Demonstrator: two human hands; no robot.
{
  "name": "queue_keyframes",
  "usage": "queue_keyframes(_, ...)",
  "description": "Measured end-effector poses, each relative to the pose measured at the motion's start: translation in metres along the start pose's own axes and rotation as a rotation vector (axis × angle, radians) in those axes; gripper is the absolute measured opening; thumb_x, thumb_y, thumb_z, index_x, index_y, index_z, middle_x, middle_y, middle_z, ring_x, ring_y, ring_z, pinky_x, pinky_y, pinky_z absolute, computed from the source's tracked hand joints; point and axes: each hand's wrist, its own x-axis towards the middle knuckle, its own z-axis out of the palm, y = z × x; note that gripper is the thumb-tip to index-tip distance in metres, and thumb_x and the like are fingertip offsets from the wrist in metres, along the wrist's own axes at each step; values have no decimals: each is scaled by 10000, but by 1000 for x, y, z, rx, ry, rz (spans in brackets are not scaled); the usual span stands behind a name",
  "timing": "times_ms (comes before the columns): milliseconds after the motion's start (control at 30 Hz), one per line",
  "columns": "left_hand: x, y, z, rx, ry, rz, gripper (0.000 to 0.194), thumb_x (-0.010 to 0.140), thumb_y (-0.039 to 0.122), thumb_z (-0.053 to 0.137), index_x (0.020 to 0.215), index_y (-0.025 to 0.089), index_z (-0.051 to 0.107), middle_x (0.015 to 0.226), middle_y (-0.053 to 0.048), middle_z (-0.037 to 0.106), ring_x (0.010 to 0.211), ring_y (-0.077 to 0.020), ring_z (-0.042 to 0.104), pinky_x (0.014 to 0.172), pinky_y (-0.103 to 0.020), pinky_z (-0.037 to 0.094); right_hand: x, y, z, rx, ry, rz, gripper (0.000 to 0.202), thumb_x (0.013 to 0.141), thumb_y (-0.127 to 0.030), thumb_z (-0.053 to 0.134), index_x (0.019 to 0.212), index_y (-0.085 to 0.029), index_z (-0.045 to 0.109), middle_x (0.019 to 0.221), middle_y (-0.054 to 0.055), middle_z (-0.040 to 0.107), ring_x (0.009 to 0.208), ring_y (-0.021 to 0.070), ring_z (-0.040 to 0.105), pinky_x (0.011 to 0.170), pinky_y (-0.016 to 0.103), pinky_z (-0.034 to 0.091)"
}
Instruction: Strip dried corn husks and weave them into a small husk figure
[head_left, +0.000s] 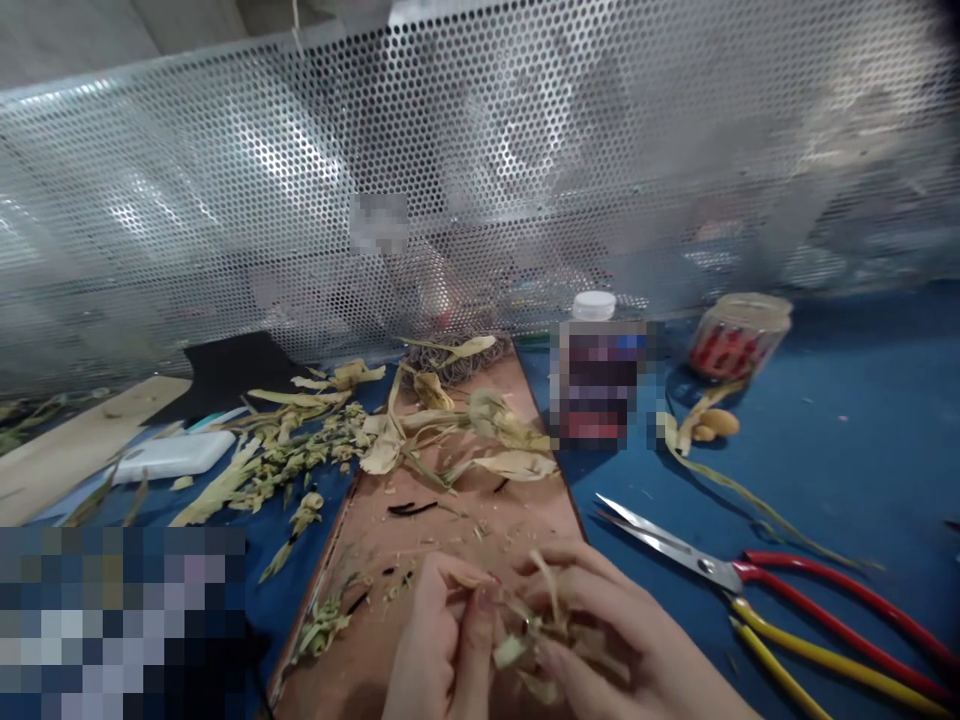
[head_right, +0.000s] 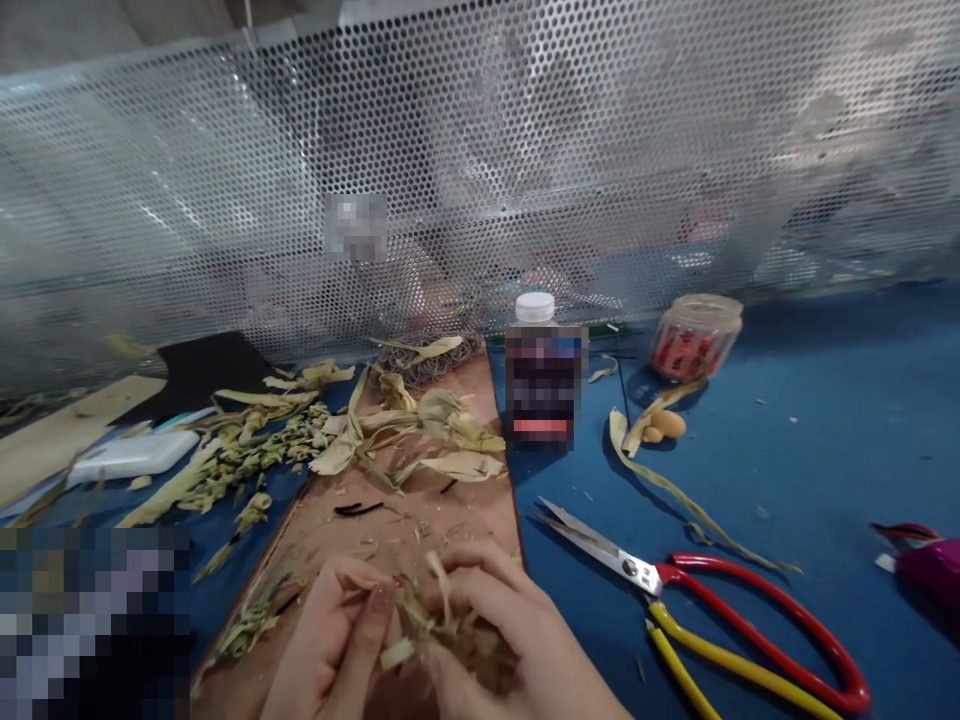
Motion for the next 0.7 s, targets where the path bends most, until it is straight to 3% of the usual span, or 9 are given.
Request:
queue_keyframes(67,3,0,0,-7,15,-13,316,772,490,497,742,178,456,491,52,415,416,-74,384,409,-179,322,-2,-2,0,85,38,103,292,755,-370,559,994,-204,540,927,65,582,807,145,582,705,233,496)
queue_keyframes(133,5,2,-1,-30,11,-46,324,774,496,492,754,176,446,468,67,384,390,-61,346,386,-167,281,-4,-2,2,181,74,217,337,775,-429,526,1022,-201,501,816,38,591,713,133,589,636,226,499)
queue_keyframes(367,5,2,-5,-67,-49,-64,279,780,450,502,747,177,449,483,48,435,405,-72,407,412,-175,326,-5,3,3,248,42,347,351,819,-513,425,725,-178,470,541,-32,508,485,79,485,473,174,393)
queue_keyframes(433,8,0,-10,-15,14,24,278,777,432,503,873,171,487,531,34,467,447,-91,452,438,-188,363,-4,2,1,229,66,336,345,828,-500,416,711,-179,463,528,-39,491,470,73,465,454,167,369)
queue_keyframes(567,17,3,-20,275,145,430,435,668,368,613,1048,175,532,875,-69,574,803,-194,557,691,-300,465,-2,-1,-6,68,78,270,300,837,-441,432,693,-180,466,534,-42,462,466,74,437,423,166,332)
queue_keyframes(633,20,7,-21,400,21,538,412,629,350,643,1004,188,587,981,-94,573,938,-245,529,810,-376,440,-1,-3,-9,-30,44,202,280,840,-399,438,676,-177,476,556,-32,474,486,79,440,444,173,344)
queue_keyframes(700,21,10,-19,429,-211,512,395,620,328,658,991,200,612,1022,-96,586,985,-259,519,856,-401,424,-1,-5,-12,-90,8,144,268,852,-359,423,666,-175,482,584,-22,499,514,85,457,485,179,369)
